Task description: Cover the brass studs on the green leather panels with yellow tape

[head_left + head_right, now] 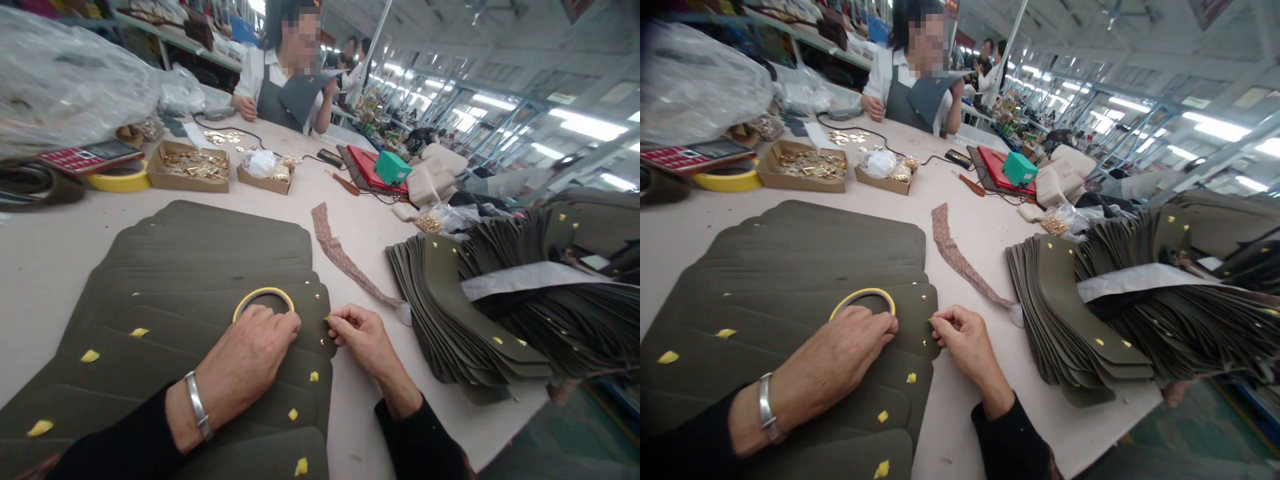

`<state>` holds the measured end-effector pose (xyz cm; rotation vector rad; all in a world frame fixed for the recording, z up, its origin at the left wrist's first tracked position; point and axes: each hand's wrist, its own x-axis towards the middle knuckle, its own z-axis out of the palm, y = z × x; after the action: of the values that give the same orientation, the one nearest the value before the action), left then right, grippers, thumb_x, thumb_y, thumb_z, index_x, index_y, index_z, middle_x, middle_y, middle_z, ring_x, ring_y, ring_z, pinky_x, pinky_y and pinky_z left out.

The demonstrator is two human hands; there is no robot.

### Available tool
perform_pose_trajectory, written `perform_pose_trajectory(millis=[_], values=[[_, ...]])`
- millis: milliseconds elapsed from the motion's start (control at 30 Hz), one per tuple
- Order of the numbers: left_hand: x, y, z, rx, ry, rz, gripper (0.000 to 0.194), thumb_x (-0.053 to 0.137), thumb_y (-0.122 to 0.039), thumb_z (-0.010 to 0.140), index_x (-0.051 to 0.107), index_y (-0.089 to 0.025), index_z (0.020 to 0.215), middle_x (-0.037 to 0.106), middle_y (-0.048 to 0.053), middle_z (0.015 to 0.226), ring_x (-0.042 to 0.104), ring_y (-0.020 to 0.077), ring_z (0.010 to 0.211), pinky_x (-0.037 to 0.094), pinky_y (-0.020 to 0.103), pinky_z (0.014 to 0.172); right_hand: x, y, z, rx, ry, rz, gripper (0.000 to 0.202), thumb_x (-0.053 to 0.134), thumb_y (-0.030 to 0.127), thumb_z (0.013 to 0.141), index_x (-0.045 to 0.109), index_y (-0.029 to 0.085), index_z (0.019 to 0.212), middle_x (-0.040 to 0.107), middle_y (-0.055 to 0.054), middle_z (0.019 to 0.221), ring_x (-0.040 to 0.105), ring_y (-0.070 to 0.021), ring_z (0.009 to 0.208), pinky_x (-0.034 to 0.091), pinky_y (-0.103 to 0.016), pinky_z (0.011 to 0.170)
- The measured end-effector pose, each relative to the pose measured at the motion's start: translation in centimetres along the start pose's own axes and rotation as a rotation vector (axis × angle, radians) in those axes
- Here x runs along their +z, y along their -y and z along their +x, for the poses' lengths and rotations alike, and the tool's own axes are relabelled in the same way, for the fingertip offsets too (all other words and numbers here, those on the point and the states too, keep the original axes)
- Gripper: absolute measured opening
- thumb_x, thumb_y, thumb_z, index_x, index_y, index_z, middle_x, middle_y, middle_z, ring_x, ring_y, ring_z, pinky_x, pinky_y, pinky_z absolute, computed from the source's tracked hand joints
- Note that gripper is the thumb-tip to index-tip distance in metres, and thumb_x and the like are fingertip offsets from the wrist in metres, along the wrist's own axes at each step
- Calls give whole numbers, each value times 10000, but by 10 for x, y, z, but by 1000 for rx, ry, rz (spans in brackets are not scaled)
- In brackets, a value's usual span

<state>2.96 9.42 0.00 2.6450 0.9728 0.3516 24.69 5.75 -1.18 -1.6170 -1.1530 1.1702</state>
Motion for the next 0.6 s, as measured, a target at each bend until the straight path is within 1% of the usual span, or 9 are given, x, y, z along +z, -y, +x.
perform_pose_trajectory(millis=[100,167,267,400,567,600], values=[[2,2,-2,6,-1,-25,210,347,-176,975,545,-192,907,548,28,786,482,209,752,379,380,755,-3,3,-7,97,108,-58,233,674,364,769,665,132,777,601,23,557,486,-69,421,395,-173,415],[2,3,-2,18,-6,-28,217,341,-170,975,540,-193,895,547,25,779,476,208,740,367,378,746,-3,5,-13,129,143,-123,192,656,328,777,665,137,767,588,31,546,480,-71,420,382,-171,409],[3,3,0,28,-9,-2,202,355,-152,965,530,-198,877,549,22,777,472,216,729,351,381,726,1,7,-19,57,125,-251,126,623,251,793,682,147,755,608,23,567,522,-91,490,382,-178,449],[4,3,1,18,0,20,188,373,-137,953,523,-208,865,553,20,782,474,224,733,349,384,725,5,11,-20,-72,111,-420,127,591,175,798,701,159,736,661,6,625,580,-117,569,403,-195,510],[3,2,0,27,-13,35,166,398,-136,946,523,-205,862,566,20,788,486,219,738,350,379,724,11,17,-18,-156,95,-601,141,570,126,812,684,170,740,671,2,643,602,-130,580,414,-213,541],[3,2,0,30,-20,39,159,405,-136,943,524,-203,861,571,20,789,491,216,736,350,376,721,11,17,-18,-170,99,-629,125,574,126,818,681,174,773,663,8,634,601,-130,574,414,-217,544]])
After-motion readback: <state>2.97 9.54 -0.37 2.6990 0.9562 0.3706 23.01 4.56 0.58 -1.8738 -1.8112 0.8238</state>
